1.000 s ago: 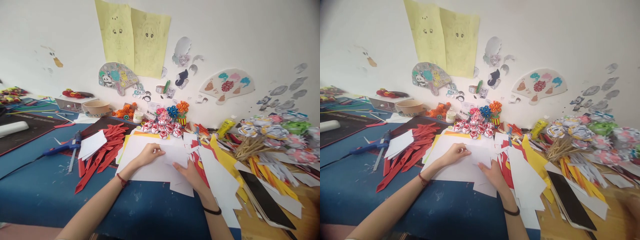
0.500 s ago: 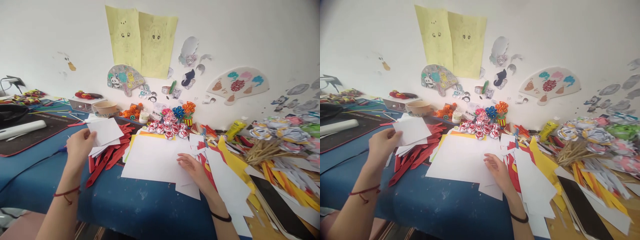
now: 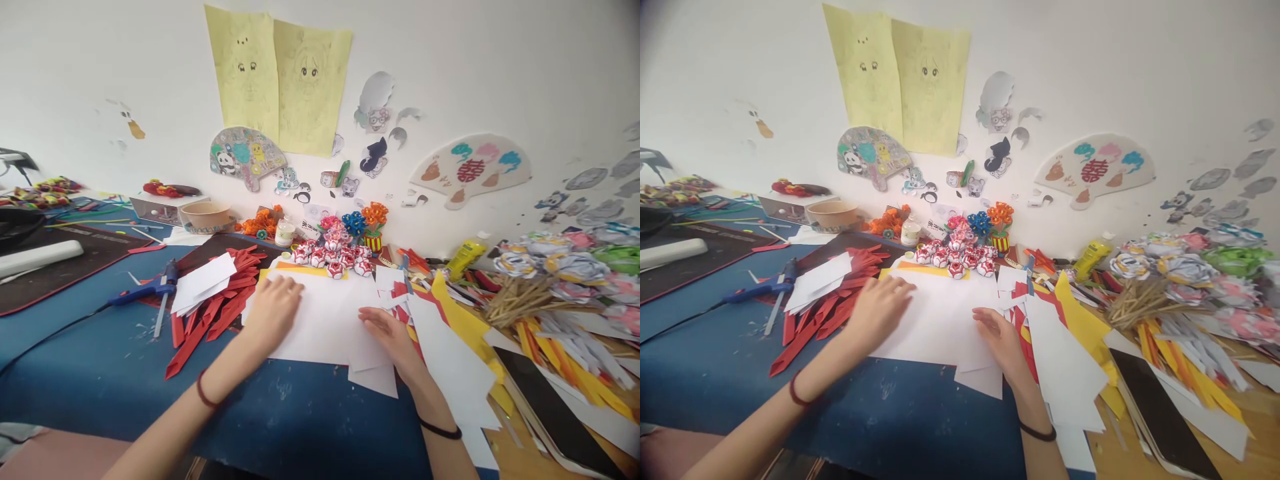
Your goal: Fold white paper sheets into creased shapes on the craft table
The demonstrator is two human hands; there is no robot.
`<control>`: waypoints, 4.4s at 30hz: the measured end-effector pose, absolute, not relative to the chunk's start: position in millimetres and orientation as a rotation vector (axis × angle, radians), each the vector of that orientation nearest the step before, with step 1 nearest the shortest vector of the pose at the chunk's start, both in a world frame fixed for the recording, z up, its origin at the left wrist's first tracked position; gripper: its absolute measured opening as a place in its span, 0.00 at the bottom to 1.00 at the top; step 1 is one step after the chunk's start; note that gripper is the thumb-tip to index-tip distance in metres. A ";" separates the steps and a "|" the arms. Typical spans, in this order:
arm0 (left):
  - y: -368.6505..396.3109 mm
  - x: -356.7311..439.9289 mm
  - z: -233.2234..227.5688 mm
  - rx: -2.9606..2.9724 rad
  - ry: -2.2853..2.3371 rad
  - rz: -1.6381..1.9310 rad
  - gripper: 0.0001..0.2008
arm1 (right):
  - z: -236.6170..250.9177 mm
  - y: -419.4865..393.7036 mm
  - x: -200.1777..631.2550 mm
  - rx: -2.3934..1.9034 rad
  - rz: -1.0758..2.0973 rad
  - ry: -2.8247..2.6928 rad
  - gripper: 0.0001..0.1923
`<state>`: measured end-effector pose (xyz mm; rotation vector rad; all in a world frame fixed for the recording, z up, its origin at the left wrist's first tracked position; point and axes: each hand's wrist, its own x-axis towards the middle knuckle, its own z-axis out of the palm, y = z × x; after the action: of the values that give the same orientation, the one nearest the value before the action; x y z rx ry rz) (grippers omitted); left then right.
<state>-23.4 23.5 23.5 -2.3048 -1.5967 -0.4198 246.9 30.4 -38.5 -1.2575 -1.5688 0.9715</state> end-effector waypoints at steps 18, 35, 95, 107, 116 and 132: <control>9.3 46.9 -11.2 -2.768 -0.991 -0.280 0.29 | -34.2 28.4 249.7 -1.161 1.129 -1.327 0.14; 25.1 47.9 -16.6 -2.776 -1.205 -0.386 0.19 | -35.3 54.6 252.7 -1.300 0.876 -1.367 0.16; 94.8 19.7 5.7 -2.412 -1.988 -2.899 0.32 | -15.5 90.1 198.8 -0.917 1.159 -1.393 0.19; 93.5 24.2 1.5 -2.448 -1.974 -2.797 0.25 | -13.1 90.5 203.2 -1.014 1.051 -1.396 0.14; 91.0 26.3 2.5 -2.436 -1.977 -2.762 0.24 | -9.6 87.4 205.0 -1.093 0.952 -1.409 0.17; 91.1 25.5 3.0 -2.438 -1.988 -2.751 0.24 | -11.6 88.9 209.3 -1.018 0.990 -1.353 0.13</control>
<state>25.5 91.1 3.0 -2.4382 -1.9877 -2.7508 209.3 88.9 -11.6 -1.0179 -1.3529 0.9900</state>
